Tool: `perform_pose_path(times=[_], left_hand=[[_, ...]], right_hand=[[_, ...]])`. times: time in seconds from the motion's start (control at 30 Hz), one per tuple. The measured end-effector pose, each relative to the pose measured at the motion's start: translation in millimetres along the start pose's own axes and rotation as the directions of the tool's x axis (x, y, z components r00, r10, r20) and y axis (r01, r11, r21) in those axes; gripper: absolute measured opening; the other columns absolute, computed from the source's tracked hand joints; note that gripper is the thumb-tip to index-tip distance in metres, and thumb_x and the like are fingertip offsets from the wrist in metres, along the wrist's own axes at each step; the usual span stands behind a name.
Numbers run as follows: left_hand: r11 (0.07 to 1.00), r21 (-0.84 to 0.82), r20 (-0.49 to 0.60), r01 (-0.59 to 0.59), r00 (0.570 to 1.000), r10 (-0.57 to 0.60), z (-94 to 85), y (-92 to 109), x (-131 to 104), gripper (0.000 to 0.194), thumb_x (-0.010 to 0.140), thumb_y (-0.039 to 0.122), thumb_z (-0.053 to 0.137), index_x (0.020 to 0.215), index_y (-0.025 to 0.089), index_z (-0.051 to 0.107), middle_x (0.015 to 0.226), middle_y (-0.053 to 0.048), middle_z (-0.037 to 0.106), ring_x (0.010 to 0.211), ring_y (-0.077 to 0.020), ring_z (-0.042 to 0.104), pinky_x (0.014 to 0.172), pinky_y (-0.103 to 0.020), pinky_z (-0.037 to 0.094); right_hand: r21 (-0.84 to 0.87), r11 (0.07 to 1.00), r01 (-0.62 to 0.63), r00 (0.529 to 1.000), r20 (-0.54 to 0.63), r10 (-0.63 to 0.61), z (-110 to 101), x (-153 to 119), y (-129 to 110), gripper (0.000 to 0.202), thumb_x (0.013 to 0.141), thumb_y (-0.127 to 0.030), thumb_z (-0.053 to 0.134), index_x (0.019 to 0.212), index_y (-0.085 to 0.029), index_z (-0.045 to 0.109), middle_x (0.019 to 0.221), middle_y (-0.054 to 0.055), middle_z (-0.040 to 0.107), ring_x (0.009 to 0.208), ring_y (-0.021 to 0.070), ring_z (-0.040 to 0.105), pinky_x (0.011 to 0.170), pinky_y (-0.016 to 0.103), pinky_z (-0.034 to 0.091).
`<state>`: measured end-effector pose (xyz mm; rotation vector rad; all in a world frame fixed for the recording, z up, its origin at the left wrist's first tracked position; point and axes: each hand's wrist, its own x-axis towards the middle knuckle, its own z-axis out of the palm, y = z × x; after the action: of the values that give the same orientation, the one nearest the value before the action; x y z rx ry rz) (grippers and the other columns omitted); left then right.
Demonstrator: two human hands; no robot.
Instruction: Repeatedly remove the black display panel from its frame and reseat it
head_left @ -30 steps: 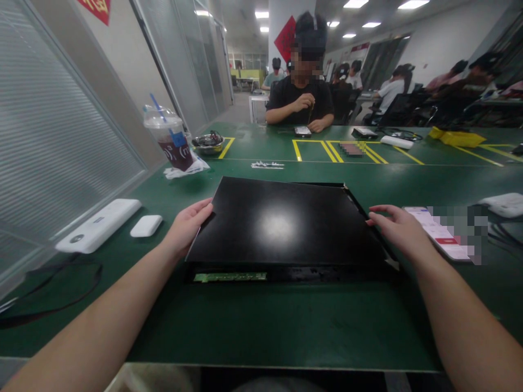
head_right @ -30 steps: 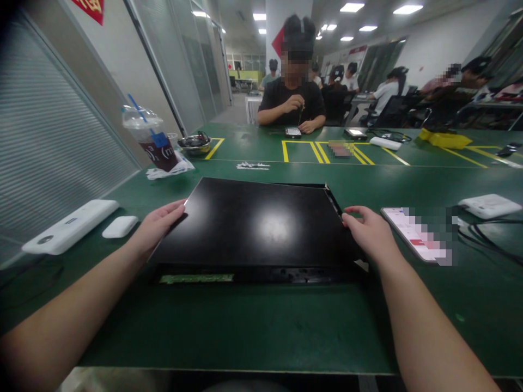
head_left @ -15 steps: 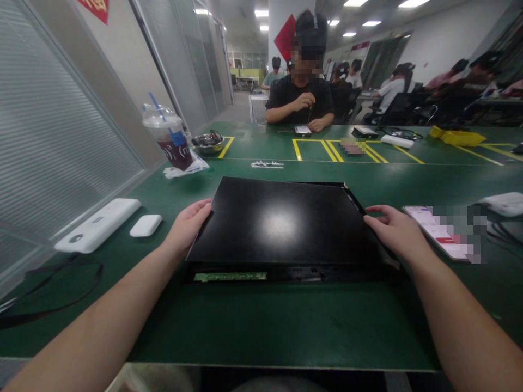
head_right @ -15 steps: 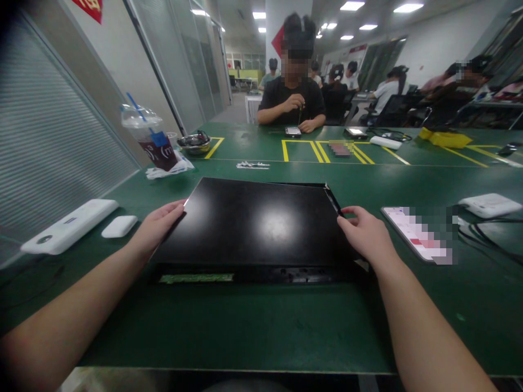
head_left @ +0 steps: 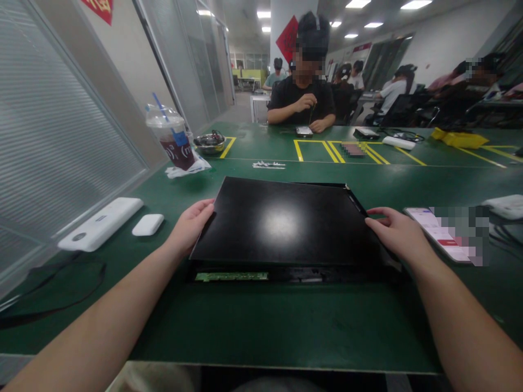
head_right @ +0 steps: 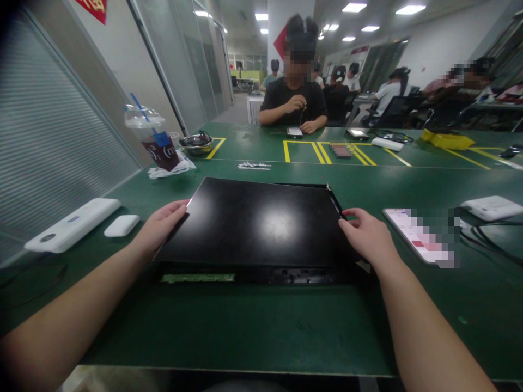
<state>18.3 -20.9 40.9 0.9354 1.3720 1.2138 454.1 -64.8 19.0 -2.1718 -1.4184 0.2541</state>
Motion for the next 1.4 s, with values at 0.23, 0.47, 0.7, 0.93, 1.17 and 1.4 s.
perform_pose_path(times=[0.23, 0.47, 0.7, 0.93, 1.17, 1.4], left_hand=[[1.0, 0.016, 0.023, -0.021, 1.0, 0.021, -2.9, -4, 1, 0.034, 0.078, 0.019, 0.075, 0.111, 0.013, 0.07, 0.084, -0.008, 0.079, 0.072, -0.0199, 0.074, 0.059, -0.023, 0.055], [0.999, 0.015, 0.012, -0.031, 0.999, 0.031, -5.4, -7, 3, 0.041, 0.073, 0.02, 0.078, 0.112, 0.011, 0.07, 0.084, -0.01, 0.079, 0.072, -0.0207, 0.074, 0.059, -0.024, 0.055], [0.999, 0.034, -0.003, -0.032, 0.999, 0.033, -5.2, -7, 4, 0.034, 0.074, 0.017, 0.074, 0.108, 0.012, 0.07, 0.081, -0.007, 0.079, 0.066, -0.0187, 0.074, 0.057, -0.023, 0.055], [0.997, 0.058, 0.001, -0.059, 0.998, 0.059, -4.1, -8, 5, 0.029, 0.073, 0.016, 0.074, 0.102, 0.015, 0.071, 0.077, -0.005, 0.079, 0.072, -0.0212, 0.075, 0.061, -0.025, 0.057], [0.994, 0.074, 0.038, -0.075, 0.997, 0.072, -6.9, -8, 6, 0.033, 0.075, 0.019, 0.074, 0.107, 0.012, 0.07, 0.078, -0.005, 0.079, 0.065, -0.0174, 0.071, 0.059, -0.024, 0.054], [0.994, 0.078, 0.014, -0.072, 0.997, 0.071, -10.4, -13, 12, 0.039, 0.07, 0.023, 0.08, 0.108, 0.014, 0.072, 0.085, -0.007, 0.08, 0.075, -0.0206, 0.074, 0.069, -0.03, 0.059]], right_hand=[[0.009, 1.0, 0.0, 1.0, 0.007, 0.0, -1, -1, -2, 0.034, 0.08, -0.046, 0.063, 0.105, -0.026, 0.074, 0.083, 0.007, 0.078, 0.079, 0.0298, 0.071, 0.073, 0.043, 0.05], [0.062, 0.998, -0.027, 0.999, 0.039, 0.025, 1, 2, 3, 0.037, 0.079, -0.048, 0.063, 0.107, -0.025, 0.074, 0.082, 0.006, 0.078, 0.074, 0.0281, 0.071, 0.069, 0.041, 0.049], [0.079, 0.996, -0.04, 0.998, 0.047, 0.036, 0, 2, 3, 0.037, 0.078, -0.048, 0.065, 0.106, -0.026, 0.074, 0.075, 0.005, 0.075, 0.07, 0.0268, 0.069, 0.068, 0.04, 0.048], [0.111, 0.993, -0.042, 0.999, 0.031, 0.039, -4, 0, -1, 0.034, 0.077, -0.048, 0.068, 0.103, -0.026, 0.075, 0.075, 0.005, 0.074, 0.072, 0.0276, 0.069, 0.072, 0.042, 0.051], [0.022, 0.999, 0.045, 0.999, 0.0, -0.045, -2, 9, 10, 0.037, 0.08, -0.043, 0.064, 0.108, -0.023, 0.076, 0.103, 0.011, 0.078, 0.091, 0.0323, 0.073, 0.083, 0.048, 0.056], [-0.068, 0.953, 0.294, 0.936, 0.221, -0.273, 12, 10, 16, 0.053, 0.083, -0.041, 0.055, 0.127, -0.018, 0.073, 0.142, 0.012, 0.065, 0.127, 0.0365, 0.063, 0.11, 0.053, 0.048]])
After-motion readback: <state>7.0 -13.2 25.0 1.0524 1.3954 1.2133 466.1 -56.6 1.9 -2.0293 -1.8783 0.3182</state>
